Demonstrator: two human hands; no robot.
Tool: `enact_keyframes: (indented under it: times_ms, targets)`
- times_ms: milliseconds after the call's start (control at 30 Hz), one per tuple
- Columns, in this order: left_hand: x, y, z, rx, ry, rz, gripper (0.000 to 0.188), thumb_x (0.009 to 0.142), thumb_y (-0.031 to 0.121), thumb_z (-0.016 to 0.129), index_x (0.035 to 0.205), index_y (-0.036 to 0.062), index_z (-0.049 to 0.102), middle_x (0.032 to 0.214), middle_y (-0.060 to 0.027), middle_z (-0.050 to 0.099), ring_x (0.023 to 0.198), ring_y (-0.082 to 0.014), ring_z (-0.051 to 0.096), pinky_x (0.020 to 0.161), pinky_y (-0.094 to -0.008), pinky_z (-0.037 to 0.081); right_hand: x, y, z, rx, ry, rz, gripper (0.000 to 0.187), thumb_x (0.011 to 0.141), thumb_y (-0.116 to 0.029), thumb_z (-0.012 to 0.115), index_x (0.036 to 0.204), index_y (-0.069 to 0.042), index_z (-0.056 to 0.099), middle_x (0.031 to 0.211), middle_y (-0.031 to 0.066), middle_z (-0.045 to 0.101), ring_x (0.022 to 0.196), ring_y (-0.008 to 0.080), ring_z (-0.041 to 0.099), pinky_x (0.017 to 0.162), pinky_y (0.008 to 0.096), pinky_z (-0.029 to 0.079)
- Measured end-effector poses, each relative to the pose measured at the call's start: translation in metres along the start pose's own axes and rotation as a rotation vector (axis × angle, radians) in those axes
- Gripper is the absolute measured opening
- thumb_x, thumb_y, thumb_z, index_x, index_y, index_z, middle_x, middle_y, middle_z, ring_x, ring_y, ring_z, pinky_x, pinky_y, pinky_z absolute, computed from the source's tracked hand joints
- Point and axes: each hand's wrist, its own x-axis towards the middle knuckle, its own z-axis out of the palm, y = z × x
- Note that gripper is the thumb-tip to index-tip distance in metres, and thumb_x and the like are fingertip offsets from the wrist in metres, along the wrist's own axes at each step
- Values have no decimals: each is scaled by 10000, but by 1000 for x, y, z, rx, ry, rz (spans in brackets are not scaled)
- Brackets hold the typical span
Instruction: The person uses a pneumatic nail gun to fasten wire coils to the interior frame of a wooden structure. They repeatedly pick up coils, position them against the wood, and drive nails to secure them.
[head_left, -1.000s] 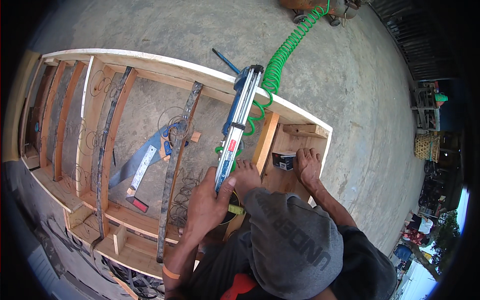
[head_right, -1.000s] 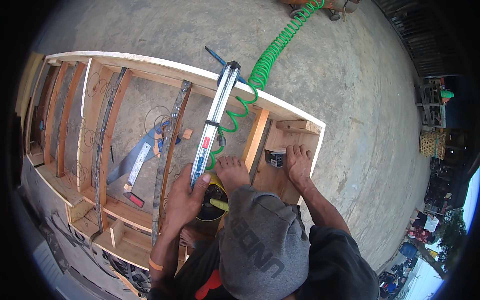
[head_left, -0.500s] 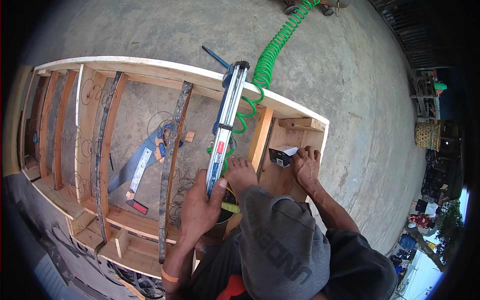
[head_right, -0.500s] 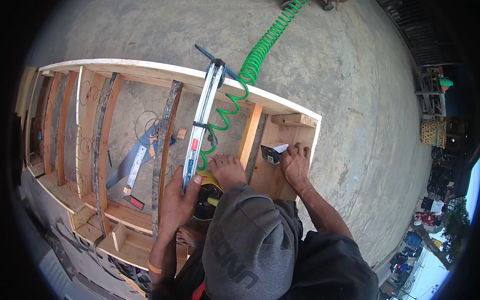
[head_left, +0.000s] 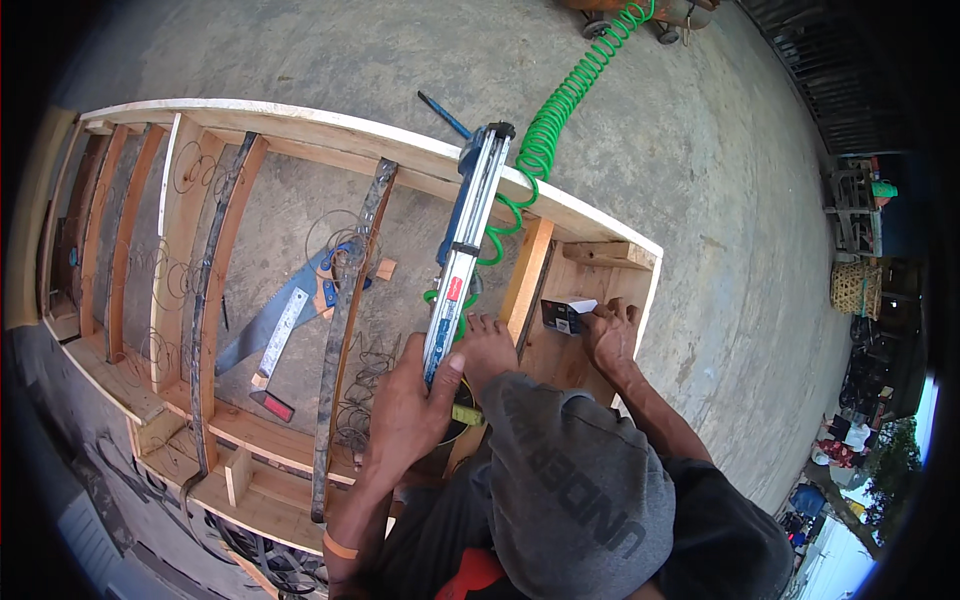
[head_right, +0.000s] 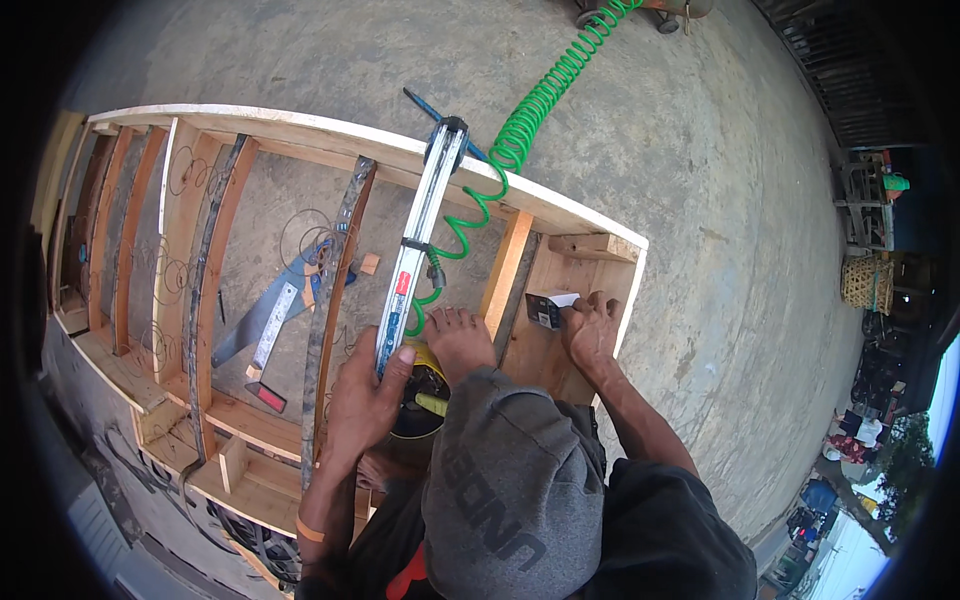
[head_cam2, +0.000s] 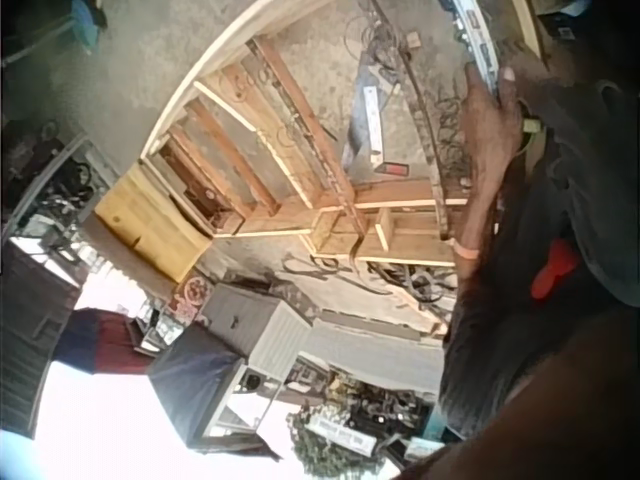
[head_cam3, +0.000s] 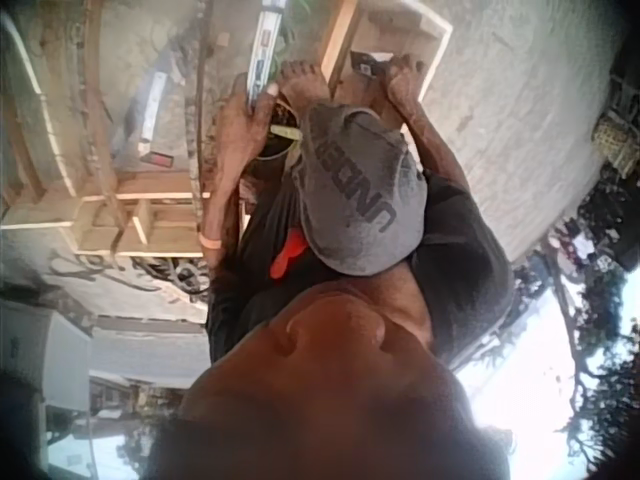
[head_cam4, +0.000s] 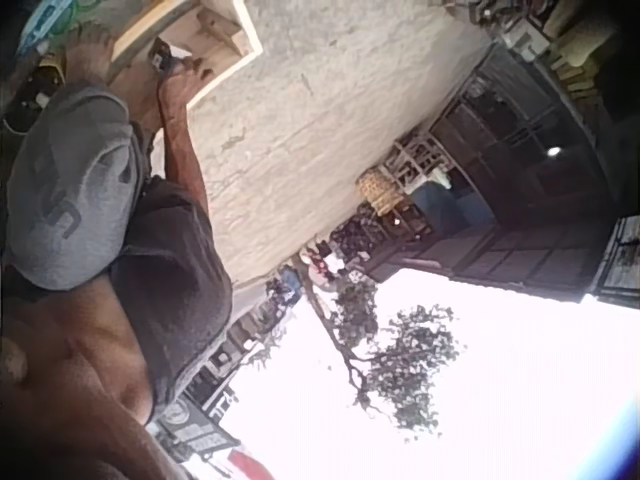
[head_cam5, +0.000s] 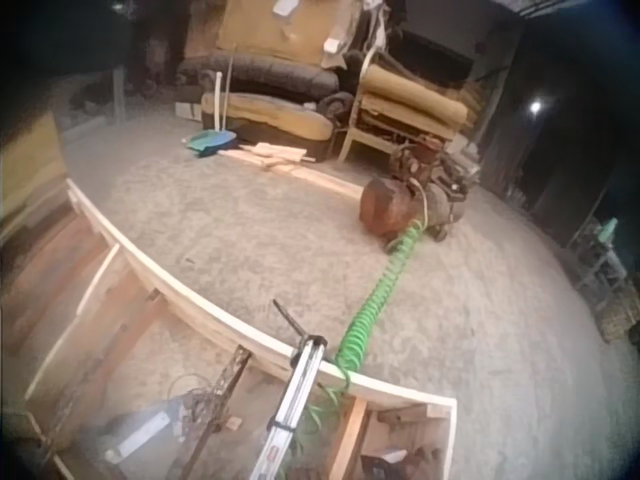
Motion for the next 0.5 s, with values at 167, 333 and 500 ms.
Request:
enact_keyframes:
  times_ms: [167,333,500]
  targets:
    - [2,-14,9,-6,68,132,393,1048,412,600,1089,26,535,661,-190,594,578,-389,634,561,-476,458,-4,-6,4,44,25,4,170,856,-176,644,903,-135,801,1010,83,743,1159,325,577,1034,545,354]
    - [1,-9,11,7,57,122,385,1045,401,605,1091,26,530,662,-193,596,575,-391,632,562,-474,462,-7,-5,8,-10,54,-76,156,875,-184,630,883,-141,779,1001,74,739,1161,329,576,1046,561,355]
    - [2,-14,20,-28,62,135,369,1040,377,615,1101,23,530,694,-213,612,612,-399,650,576,-477,470,-8,0,10,3,105,-118,147,887,-197,624,899,-128,752,962,70,718,1148,313,569,1049,560,360]
